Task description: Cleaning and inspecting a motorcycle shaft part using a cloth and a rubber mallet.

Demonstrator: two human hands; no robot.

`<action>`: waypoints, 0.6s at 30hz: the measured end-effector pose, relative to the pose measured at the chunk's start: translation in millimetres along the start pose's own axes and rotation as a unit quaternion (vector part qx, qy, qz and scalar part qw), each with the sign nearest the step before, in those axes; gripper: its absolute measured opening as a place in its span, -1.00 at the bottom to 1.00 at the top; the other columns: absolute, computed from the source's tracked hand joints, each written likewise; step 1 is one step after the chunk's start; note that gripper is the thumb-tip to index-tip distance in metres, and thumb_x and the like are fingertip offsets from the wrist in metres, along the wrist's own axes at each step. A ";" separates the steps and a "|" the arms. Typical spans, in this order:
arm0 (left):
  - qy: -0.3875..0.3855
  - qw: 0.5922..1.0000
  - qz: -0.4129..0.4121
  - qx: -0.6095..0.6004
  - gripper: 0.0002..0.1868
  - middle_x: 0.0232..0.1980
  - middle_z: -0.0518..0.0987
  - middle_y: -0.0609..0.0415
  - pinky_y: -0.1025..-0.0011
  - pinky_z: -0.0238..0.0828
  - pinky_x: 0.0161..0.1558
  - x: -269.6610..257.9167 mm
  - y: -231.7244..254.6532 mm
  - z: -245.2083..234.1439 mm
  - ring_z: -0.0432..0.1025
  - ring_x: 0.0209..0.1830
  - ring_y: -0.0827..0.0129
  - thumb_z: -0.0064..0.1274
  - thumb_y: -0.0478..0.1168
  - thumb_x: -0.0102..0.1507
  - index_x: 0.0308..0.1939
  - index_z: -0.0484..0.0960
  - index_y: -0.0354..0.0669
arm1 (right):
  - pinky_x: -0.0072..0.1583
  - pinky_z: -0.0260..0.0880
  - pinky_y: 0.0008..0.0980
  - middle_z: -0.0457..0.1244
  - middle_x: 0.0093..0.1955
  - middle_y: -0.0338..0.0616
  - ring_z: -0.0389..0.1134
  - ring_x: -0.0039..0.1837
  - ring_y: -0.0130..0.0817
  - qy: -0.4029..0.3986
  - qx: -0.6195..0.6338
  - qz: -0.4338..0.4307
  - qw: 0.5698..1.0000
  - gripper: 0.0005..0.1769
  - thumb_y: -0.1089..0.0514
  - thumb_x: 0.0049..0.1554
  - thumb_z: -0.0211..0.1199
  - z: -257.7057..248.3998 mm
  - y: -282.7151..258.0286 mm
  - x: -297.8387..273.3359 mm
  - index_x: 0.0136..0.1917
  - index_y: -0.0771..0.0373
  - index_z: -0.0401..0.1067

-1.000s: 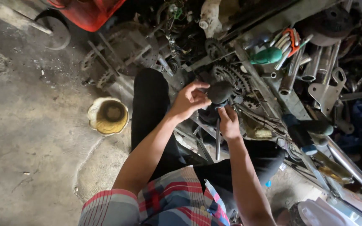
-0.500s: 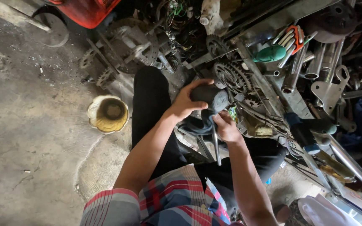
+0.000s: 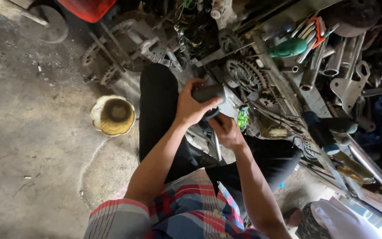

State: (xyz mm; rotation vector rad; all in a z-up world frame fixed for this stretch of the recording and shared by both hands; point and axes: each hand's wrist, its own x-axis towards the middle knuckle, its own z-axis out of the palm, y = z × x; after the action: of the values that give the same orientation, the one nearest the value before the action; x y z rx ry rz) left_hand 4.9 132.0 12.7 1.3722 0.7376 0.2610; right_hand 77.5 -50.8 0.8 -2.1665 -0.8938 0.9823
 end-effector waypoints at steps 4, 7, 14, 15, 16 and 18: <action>0.027 0.999 -0.044 0.008 -0.16 0.02 0.62 -0.13 0.28 0.64 -0.02 6.0 -7.5 5.3 0.60 -0.02 0.17 0.49 0.07 -0.02 0.18 0.44 -0.26 | -0.21 0.39 -0.27 0.39 -0.22 0.01 0.39 -0.25 -0.33 -0.010 0.020 0.028 0.999 -0.68 0.03 0.25 0.11 1.3 -5.1 -11.1 0.05 0.29 0.53; -0.021 0.999 -0.045 0.011 -0.10 0.11 0.55 -0.18 0.25 0.59 0.10 15.4 -18.4 11.8 0.55 0.08 0.10 0.47 0.10 0.02 0.23 0.34 -0.28 | -0.24 0.42 -0.27 0.40 -0.26 -0.03 0.39 -0.30 -0.34 0.030 0.059 0.100 0.993 -0.67 0.01 0.24 0.12 7.9 6.7 -7.8 0.03 0.30 0.52; -0.105 0.993 0.032 -0.037 -0.14 0.23 0.56 -0.16 0.11 0.37 0.35 13.7 -36.7 17.5 0.48 0.29 0.03 0.28 0.23 0.21 0.35 0.31 -0.24 | -0.22 0.30 -0.28 0.34 -0.24 -0.09 0.29 -0.26 -0.40 0.142 0.160 0.071 0.974 -0.68 0.07 0.34 0.05 3.5 36.2 8.0 0.02 0.37 0.49; -0.117 0.988 0.033 -0.091 -0.14 0.25 0.56 -0.14 0.09 0.38 0.39 12.3 -38.6 14.6 0.46 0.33 0.03 0.25 0.24 0.22 0.39 0.32 -0.21 | -0.18 0.25 -0.32 0.31 -0.22 -0.13 0.24 -0.22 -0.43 0.134 0.223 0.071 0.963 -0.68 0.09 0.38 0.03 3.8 46.6 6.8 0.04 0.38 0.47; -0.119 0.988 0.032 -0.091 -0.14 0.25 0.56 -0.14 0.09 0.38 0.39 14.0 -37.6 13.4 0.46 0.33 0.03 0.25 0.24 0.22 0.39 0.32 -0.21 | -0.18 0.25 -0.32 0.31 -0.22 -0.13 0.24 -0.22 -0.43 0.135 0.223 0.073 0.963 -0.68 0.09 0.38 0.03 1.8 38.0 6.0 0.04 0.38 0.47; -0.185 0.966 0.021 -0.182 -0.07 0.25 0.56 -0.17 0.02 0.46 0.33 18.7 -35.7 9.6 0.50 0.25 0.00 0.34 0.22 0.12 0.41 0.35 -0.19 | 0.00 0.31 -0.43 0.32 -0.09 -0.20 0.29 -0.07 -0.49 0.114 0.429 0.055 0.894 -0.71 0.11 0.35 0.00 -2.0 20.9 7.3 0.09 0.35 0.45</action>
State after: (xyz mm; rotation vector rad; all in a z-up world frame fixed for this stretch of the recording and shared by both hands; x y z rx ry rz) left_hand 16.1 127.6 -27.0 1.0453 0.3282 0.1562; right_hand 89.6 -58.2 -16.3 -1.5150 -0.1467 0.9100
